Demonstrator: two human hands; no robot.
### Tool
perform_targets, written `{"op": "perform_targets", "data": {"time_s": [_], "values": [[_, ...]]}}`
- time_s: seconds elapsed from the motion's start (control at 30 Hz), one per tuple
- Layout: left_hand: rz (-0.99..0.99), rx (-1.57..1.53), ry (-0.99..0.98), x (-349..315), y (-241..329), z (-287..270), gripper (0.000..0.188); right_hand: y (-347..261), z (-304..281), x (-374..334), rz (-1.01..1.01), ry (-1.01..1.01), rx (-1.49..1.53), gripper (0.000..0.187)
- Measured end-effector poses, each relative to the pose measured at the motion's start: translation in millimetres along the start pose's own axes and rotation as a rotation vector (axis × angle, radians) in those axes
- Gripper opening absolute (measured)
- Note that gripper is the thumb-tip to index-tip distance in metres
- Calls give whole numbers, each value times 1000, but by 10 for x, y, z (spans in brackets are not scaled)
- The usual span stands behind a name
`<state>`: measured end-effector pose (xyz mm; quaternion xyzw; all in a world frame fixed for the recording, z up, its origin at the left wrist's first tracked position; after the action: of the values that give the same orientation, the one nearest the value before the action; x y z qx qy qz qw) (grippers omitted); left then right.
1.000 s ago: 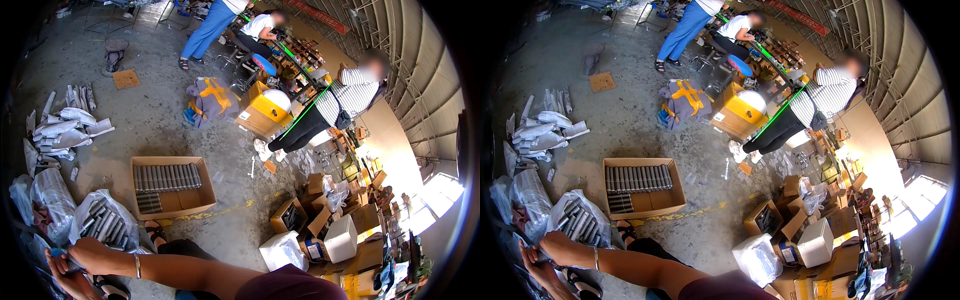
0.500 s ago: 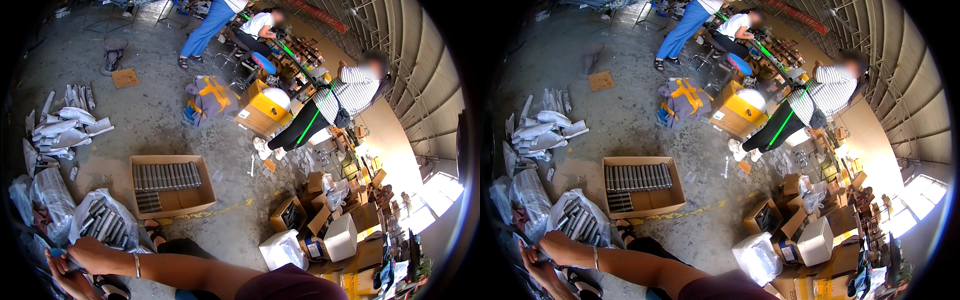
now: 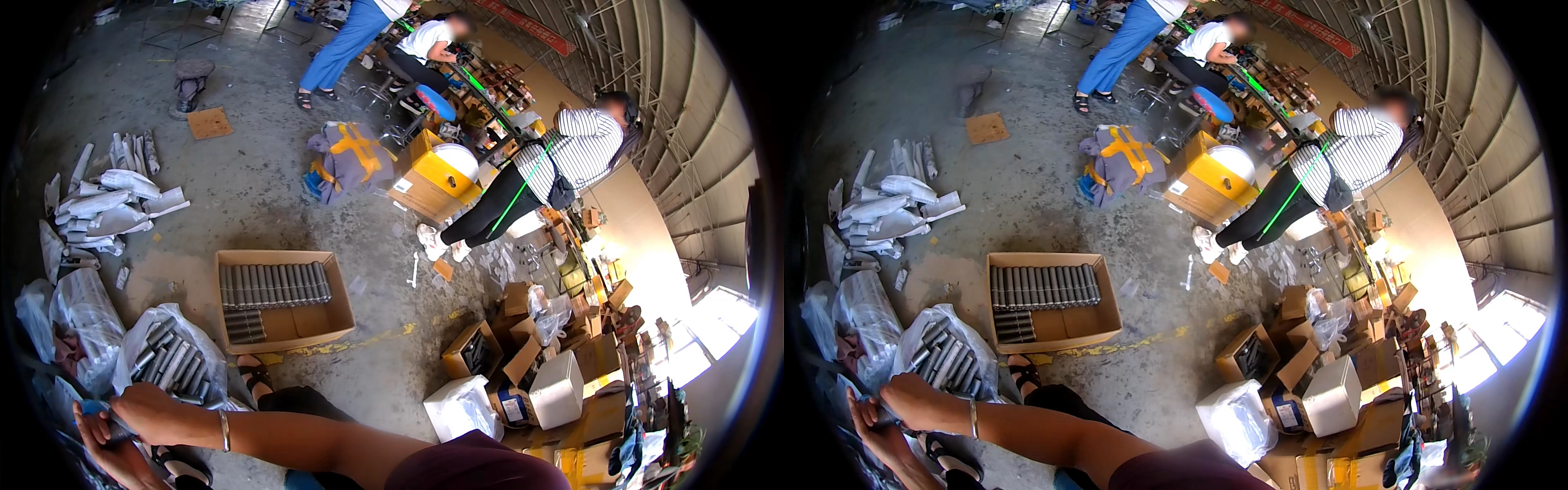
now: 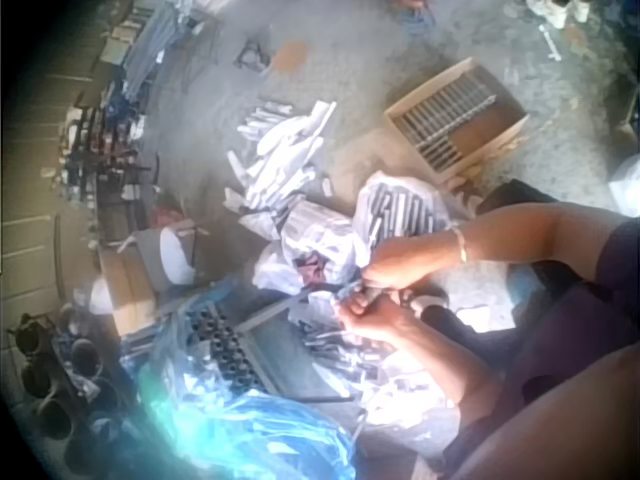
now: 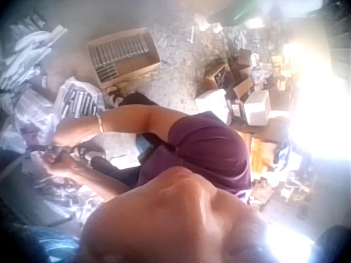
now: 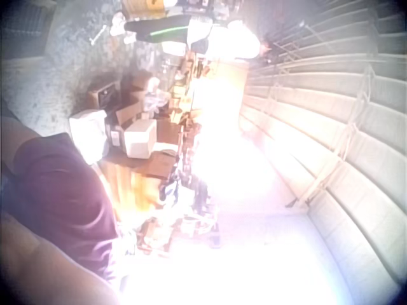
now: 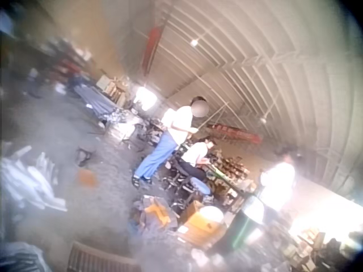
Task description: The person sits and wipes cylindrical metal parts with a blue cloth, then places them into a cardboard box. The person repeatedly picks up parts from a plastic bag, wipes them, and arranges them in the box.
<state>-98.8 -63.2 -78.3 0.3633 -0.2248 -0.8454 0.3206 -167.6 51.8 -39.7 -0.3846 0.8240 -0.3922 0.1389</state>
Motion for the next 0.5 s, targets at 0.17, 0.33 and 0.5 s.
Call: {"op": "perform_targets", "data": {"time_s": [0.17,0.33,0.5], "values": [[20,-10,22,-31,41,10,34,-61,-43,3,-24,9,19,23],[-10,-41,-43,94,-20,-86,35,-17,-18,-7,-19,12,-8,22],[15,-21,-27,62,10,-69,35,-52,-50,-8,-49,33,3,22]]}}
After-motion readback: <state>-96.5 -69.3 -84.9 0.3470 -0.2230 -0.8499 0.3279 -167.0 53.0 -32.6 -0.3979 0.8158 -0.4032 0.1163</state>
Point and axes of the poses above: each hand's wrist, its own x-axis towards the middle knuckle, its own z-axis out of the palm, y = z × x, the point moved 8 cm from there along x, towards the middle knuckle, and after that the axes turned 3 degrees about y, right-handed, at the moved point
